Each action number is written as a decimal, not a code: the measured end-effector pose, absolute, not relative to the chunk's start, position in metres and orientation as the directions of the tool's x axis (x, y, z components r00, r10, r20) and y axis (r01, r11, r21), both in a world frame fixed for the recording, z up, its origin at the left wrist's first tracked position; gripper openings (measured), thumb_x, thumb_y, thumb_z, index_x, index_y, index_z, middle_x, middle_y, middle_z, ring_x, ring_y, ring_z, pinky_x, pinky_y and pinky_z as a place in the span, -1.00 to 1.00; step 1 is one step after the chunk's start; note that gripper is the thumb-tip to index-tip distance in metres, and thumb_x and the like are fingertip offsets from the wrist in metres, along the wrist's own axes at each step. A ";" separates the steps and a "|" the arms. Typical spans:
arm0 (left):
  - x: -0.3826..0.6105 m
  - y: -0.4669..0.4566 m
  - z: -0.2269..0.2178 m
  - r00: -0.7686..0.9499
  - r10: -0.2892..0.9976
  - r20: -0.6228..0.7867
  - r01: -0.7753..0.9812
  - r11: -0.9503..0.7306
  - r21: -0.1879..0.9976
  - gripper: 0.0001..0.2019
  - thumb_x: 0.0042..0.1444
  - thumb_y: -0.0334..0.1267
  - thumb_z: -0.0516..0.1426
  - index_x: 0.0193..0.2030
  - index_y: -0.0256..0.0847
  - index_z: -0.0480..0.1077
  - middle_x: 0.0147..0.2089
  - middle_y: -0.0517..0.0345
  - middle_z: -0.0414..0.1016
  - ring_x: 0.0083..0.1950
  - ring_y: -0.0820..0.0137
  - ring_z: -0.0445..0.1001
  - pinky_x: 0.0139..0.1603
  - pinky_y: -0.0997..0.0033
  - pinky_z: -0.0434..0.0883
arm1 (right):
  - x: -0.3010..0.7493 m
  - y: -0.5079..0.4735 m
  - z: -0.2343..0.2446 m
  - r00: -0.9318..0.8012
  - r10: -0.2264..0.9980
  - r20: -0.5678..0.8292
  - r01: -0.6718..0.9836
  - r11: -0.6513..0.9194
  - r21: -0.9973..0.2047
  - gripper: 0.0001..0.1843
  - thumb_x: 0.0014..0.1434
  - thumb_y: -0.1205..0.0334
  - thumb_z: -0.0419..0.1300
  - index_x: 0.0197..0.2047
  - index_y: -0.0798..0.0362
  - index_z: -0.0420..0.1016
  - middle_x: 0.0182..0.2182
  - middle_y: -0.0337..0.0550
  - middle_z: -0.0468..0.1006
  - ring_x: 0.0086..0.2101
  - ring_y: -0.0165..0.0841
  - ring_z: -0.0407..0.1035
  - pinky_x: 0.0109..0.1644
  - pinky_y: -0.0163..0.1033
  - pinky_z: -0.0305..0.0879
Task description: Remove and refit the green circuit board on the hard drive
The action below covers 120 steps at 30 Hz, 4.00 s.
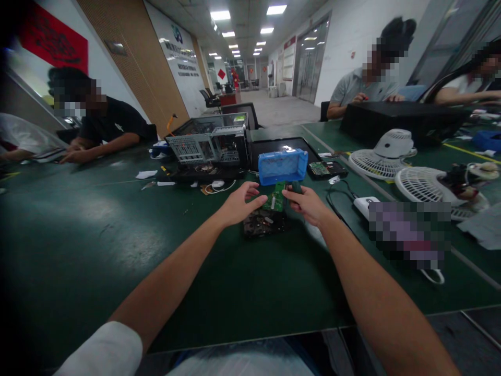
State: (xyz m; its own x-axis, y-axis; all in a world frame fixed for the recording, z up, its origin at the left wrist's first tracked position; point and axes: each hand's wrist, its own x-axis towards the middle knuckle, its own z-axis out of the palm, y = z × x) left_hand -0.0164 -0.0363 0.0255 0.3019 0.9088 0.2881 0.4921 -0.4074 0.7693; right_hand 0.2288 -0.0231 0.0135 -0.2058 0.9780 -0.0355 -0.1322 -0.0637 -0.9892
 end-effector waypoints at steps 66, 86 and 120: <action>-0.055 -0.025 0.028 0.701 0.705 -0.108 0.659 -0.583 0.476 0.15 -0.05 0.23 0.31 0.55 -0.15 -0.16 0.48 -0.14 0.02 0.45 -0.02 0.13 0.42 0.09 0.15 | 0.207 -0.031 0.002 -0.299 0.954 -0.004 0.243 0.072 -0.967 -0.45 0.05 0.12 0.41 0.11 0.01 0.46 -0.22 -0.18 0.54 -0.40 -0.42 0.34 -0.39 -0.30 0.29; -0.037 -0.026 0.021 0.615 0.788 0.043 0.693 -0.565 0.448 -0.25 0.16 0.17 0.18 0.37 -0.25 0.25 0.28 -0.18 0.35 0.27 0.04 0.34 0.27 0.10 0.33 | 0.211 -0.019 -0.017 -0.311 0.939 0.148 0.384 0.267 -0.884 -0.51 0.10 0.08 0.38 0.09 -0.02 0.48 -0.09 -0.11 0.60 -0.12 -0.22 0.48 -0.01 -0.10 0.43; -0.039 -0.027 0.020 0.669 0.742 -0.046 0.696 -0.603 0.389 -0.39 0.27 0.16 0.08 0.40 0.04 0.27 0.30 -0.06 0.22 0.29 0.05 0.23 0.31 0.07 0.22 | 0.212 -0.017 -0.021 -0.257 0.964 0.071 0.601 0.217 -0.769 -0.56 0.11 -0.04 0.35 -0.01 0.00 0.57 -0.19 -0.12 0.61 -0.22 -0.25 0.45 -0.15 -0.20 0.35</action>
State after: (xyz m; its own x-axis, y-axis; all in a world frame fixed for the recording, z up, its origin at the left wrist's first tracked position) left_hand -0.0388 -0.0265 0.0200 0.6688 0.7420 -0.0464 0.6962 -0.6032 0.3891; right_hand 0.2120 -0.0172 -0.0205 -0.2573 0.9637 0.0712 0.6011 0.2173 -0.7691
